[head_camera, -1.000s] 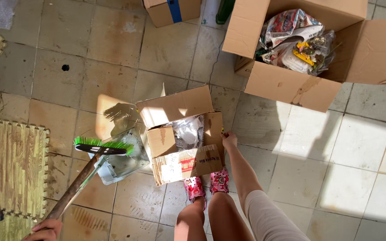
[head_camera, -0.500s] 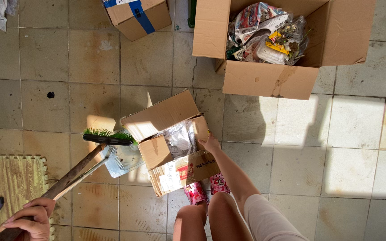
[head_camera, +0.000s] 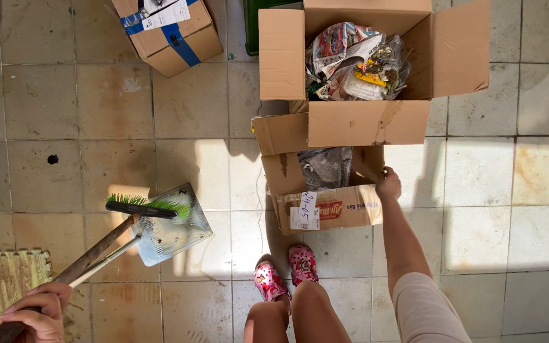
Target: The person sweeps debris on the tiled floor with a broom into a dustpan and empties it into a cardboard box. They move a plastic chair out of the way, wipe the work table with a tissue, collect trash into a plastic bag, and resume sweeping the floor.
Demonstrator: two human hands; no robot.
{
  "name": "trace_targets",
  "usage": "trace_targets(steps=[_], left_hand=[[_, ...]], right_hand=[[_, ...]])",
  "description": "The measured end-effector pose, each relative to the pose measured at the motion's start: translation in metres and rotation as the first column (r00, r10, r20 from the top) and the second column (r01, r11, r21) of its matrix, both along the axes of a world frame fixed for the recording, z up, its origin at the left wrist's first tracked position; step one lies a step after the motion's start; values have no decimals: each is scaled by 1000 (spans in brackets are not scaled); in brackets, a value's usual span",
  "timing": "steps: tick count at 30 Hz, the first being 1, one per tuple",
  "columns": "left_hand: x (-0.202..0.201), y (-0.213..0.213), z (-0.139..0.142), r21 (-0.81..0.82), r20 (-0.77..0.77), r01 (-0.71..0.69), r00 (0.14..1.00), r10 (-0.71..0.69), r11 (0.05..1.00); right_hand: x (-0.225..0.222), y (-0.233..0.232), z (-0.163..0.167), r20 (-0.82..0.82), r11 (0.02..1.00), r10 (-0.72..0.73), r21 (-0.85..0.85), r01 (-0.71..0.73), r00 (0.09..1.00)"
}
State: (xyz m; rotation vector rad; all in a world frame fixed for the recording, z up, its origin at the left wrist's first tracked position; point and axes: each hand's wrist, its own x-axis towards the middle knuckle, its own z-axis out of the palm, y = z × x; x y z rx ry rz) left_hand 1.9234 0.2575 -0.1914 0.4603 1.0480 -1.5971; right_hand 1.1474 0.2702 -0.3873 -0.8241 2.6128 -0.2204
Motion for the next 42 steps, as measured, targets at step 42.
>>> trace_targets(steps=[42], left_hand=[[26,-380,171,-77,-118,-98,989,89,992]], right_hand=[[317,-409,231,764,984,-148,47,174,628]])
